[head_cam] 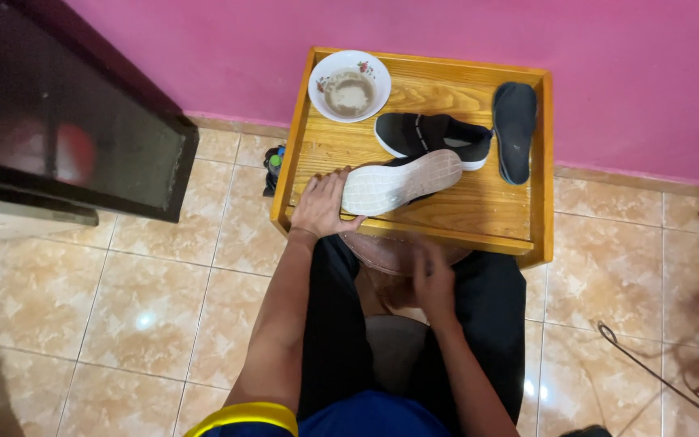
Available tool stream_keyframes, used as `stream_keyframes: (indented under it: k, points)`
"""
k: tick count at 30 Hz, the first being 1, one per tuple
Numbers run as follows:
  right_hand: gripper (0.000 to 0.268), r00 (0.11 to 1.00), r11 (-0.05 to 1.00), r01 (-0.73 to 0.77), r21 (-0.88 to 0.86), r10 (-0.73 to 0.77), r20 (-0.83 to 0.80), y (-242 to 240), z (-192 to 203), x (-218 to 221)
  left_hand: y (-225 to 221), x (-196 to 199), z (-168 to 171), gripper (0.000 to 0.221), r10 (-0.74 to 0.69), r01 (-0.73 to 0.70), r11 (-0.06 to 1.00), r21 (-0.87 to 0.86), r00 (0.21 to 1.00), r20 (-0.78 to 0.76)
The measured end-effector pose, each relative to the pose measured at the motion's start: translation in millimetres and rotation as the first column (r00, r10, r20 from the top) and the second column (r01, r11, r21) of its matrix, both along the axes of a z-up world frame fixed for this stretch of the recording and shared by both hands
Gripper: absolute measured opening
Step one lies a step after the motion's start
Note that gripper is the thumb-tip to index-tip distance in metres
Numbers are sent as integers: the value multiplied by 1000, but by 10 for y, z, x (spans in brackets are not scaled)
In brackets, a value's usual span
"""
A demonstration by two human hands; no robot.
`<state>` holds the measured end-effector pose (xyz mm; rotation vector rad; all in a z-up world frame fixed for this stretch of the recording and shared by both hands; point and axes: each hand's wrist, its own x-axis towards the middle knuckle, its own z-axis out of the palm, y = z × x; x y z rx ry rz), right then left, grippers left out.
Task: Cleaning the white sole of a black sneaker using a small tool and a bowl of cleaning solution on a wooden stand.
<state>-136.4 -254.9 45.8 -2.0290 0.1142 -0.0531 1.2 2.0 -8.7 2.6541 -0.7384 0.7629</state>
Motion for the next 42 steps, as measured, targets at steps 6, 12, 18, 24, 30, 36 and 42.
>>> stream_keyframes:
  k: [6,12,18,24,30,36,42]
  points:
    - [25,998,998,64,-15,-64,-27,-241,-209,27,3,37,-2,103,-24,24,1000,-17,1000,-8]
    - [27,987,986,157,56,-159,33,-172,90,71,-4,22,-41,104,-4,4,1000,-4,1000,30]
    - [27,999,1000,-22,4,22,39,-187,188,38,-2,25,4,99,-13,13,1000,-7,1000,21]
    - [30,955,980,200,-15,-192,228,-390,-34,216,2,35,-74,103,1,0,1000,-11,1000,23]
    - [25,963,982,161,-95,-135,235,-316,-85,109,11,11,-42,103,12,-13,1000,11,1000,26]
    - [27,920,946,298,-125,-250,301,-452,-92,200,19,40,-58,103,-1,1,1000,-6,1000,15]
    - [28,906,960,271,-68,-231,355,-424,-49,157,12,63,-47,102,18,-19,999,27,998,65]
